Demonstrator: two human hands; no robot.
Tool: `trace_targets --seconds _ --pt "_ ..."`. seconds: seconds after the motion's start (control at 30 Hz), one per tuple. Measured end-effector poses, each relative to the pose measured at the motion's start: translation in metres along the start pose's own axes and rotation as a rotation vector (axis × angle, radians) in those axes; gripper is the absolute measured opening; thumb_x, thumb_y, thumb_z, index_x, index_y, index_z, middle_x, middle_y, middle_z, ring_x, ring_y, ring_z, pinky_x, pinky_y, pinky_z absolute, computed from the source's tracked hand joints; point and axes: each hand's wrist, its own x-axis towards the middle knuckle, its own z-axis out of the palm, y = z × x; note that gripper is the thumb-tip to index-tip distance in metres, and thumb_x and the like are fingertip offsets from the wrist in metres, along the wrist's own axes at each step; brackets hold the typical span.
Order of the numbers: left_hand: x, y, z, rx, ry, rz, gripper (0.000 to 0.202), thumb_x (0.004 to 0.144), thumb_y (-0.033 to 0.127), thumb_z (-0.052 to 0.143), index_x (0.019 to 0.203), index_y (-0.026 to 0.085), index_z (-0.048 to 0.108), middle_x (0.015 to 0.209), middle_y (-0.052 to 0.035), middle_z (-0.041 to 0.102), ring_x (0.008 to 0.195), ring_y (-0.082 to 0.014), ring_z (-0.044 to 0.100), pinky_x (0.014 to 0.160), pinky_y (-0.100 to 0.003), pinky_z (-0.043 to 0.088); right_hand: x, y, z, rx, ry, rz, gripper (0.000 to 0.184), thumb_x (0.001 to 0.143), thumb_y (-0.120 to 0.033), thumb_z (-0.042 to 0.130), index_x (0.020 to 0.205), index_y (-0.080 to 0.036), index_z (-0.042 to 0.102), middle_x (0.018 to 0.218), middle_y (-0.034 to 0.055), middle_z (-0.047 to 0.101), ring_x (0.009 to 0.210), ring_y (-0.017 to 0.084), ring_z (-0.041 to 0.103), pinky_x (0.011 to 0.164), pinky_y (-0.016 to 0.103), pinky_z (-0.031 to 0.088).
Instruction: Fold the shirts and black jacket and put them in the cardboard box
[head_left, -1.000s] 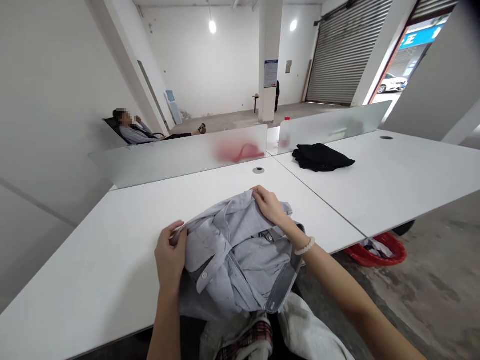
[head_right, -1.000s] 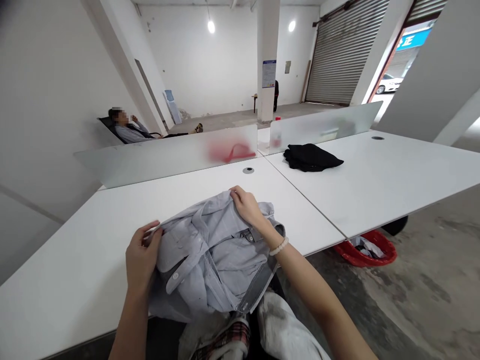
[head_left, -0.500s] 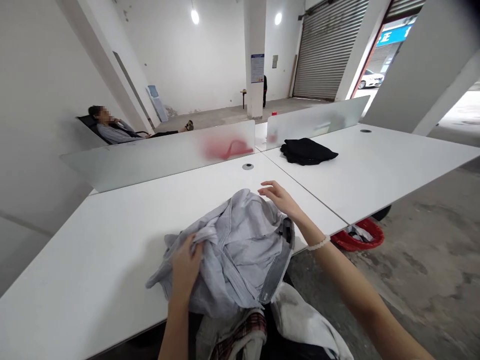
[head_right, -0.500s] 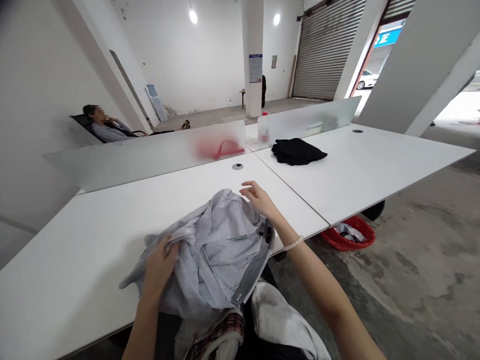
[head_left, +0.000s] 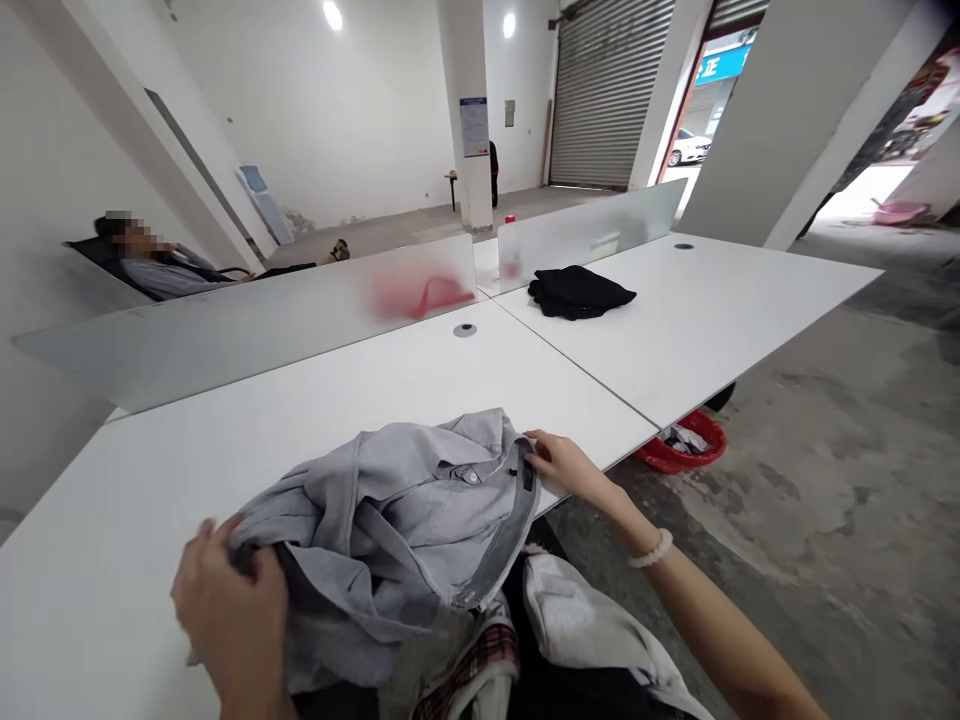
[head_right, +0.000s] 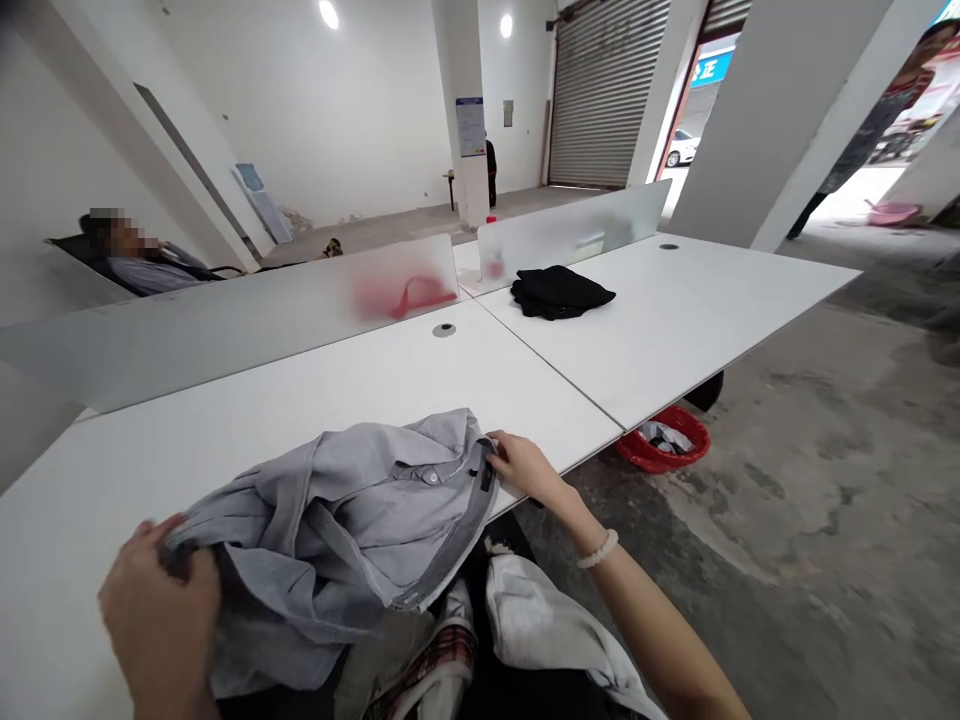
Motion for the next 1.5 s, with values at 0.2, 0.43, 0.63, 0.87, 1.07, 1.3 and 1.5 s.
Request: trace_targets --seconds 0.2,0.43,0.63,0.87,1.07,1.3,1.5 --pt "-0.006 0.048 0.05 0.126 -0.432 0.534 0.044 0.085 0.047 0.046 0.121 0.022 0.052 0.13 -0.0116 0.055 0.131 -0.0321 0.039 0.108 -0.053 0.025 0.001 -0.014 0.005 0.198 0.224 0.091 0.019 0.087 -0.027 0.036 0.097 -0.021 0.05 0.079 0.0007 0.059 0.062 0.015 0.054 0.06 0.028 0.043" --pt "0.013 0.054 0.092 0.152 -0.724 0.419 0.036 0.089 0.047 0.035 0.073 0.022 0.056 0.077 -0.0051 0.066 0.077 -0.0226 0.062 0.069 -0.031 0.044 0.007 -0.001 -0.005 0.662 0.496 0.204 0.02 0.081 -0.039 0.046 0.09 -0.021 0.051 0.083 0.0026 0.058 0.062 0.014 0.053 0.051 0.025 0.046" --pt "0.032 0.046 0.08 0.016 -0.705 0.323 0.04 0.088 0.053 0.036 0.079 0.022 0.059 0.068 -0.0007 0.063 0.064 -0.0191 0.058 0.063 -0.029 0.042 0.02 0.009 -0.02 0.617 0.564 0.239 0.029 0.083 -0.039 0.043 0.099 -0.019 0.056 0.084 0.004 0.06 0.068 0.015 0.055 0.057 0.028 0.048" --pt "0.022 0.039 0.095 0.072 -0.745 0.503 0.03 0.084 0.046 0.045 0.083 0.022 0.063 0.085 -0.0056 0.066 0.084 -0.0242 0.06 0.077 -0.035 0.043 -0.031 -0.01 -0.003 -0.071 0.314 -0.179 0.035 0.09 -0.017 0.035 0.117 -0.019 0.056 0.126 0.0146 0.055 0.121 0.025 0.047 0.102 0.049 0.038" --pt "0.035 0.063 0.079 -0.389 -0.536 0.041 0.029 0.075 0.049 0.059 0.07 0.02 0.054 0.046 0.0081 0.036 0.044 -0.01 0.035 0.045 -0.023 0.027 -0.077 -0.032 0.019 -0.418 -0.086 -0.487 0.053 0.088 -0.043 0.054 0.136 -0.022 0.045 0.149 0.0118 0.033 0.141 0.038 0.011 0.107 0.068 0.017" --pt "0.089 0.041 0.009 -1.079 0.06 -0.297 0.039 0.058 0.033 0.076 0.058 0.02 0.039 0.051 0.0085 0.028 0.044 -0.0065 0.02 0.037 -0.018 0.023 -0.07 -0.026 0.026 -0.426 0.055 -0.461 0.015 0.092 -0.02 0.047 0.099 -0.019 0.061 0.127 0.0076 0.059 0.135 0.032 0.032 0.107 0.068 0.019" --pt "0.098 -0.038 -0.04 -0.847 0.444 -0.408 0.027 0.068 0.026 0.063 0.061 0.021 0.037 0.058 0.0067 0.043 0.057 -0.0086 0.046 0.06 -0.023 0.048 -0.056 -0.036 0.01 -0.266 0.086 -0.551 0.012 0.093 -0.015 0.042 0.094 -0.019 0.054 0.092 0.004 0.066 0.114 0.02 0.053 0.113 0.06 0.015"
